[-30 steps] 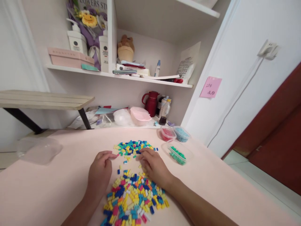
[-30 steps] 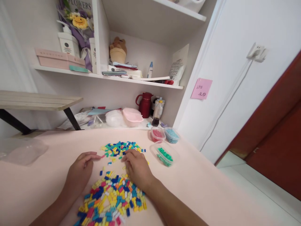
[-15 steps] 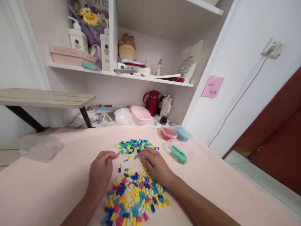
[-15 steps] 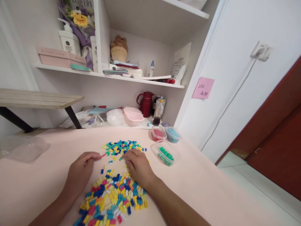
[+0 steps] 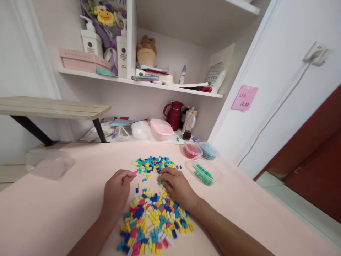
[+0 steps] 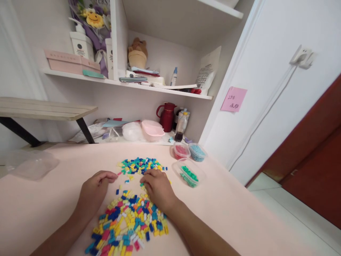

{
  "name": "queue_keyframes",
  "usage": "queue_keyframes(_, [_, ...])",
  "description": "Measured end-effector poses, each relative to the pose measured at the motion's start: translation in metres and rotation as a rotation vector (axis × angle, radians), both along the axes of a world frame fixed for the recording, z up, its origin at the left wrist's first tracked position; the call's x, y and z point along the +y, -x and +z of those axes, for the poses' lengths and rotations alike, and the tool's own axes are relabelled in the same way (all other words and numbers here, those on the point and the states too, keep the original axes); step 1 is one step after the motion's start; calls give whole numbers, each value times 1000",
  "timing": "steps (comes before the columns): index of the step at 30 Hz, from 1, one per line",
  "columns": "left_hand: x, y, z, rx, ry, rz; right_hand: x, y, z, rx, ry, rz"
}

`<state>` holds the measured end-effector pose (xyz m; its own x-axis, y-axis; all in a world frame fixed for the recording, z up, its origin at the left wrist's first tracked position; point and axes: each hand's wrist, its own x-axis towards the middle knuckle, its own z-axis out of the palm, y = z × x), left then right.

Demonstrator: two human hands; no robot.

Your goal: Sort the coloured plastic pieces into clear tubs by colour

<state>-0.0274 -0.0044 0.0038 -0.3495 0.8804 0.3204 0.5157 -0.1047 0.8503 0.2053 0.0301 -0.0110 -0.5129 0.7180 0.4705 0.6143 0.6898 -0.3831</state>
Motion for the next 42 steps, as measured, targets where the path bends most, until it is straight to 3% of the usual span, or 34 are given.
queue_keyframes(32, [-1, 0, 3, 15, -7, 5, 0, -1, 2, 130, 149, -61])
queue_keyframes(38, [-1, 0, 4, 10, -17, 7, -2, 2, 1, 52, 61, -67])
queue_keyframes(42, [-1, 2, 4, 12, -31, 25, -3, -4, 12, -5, -50, -98])
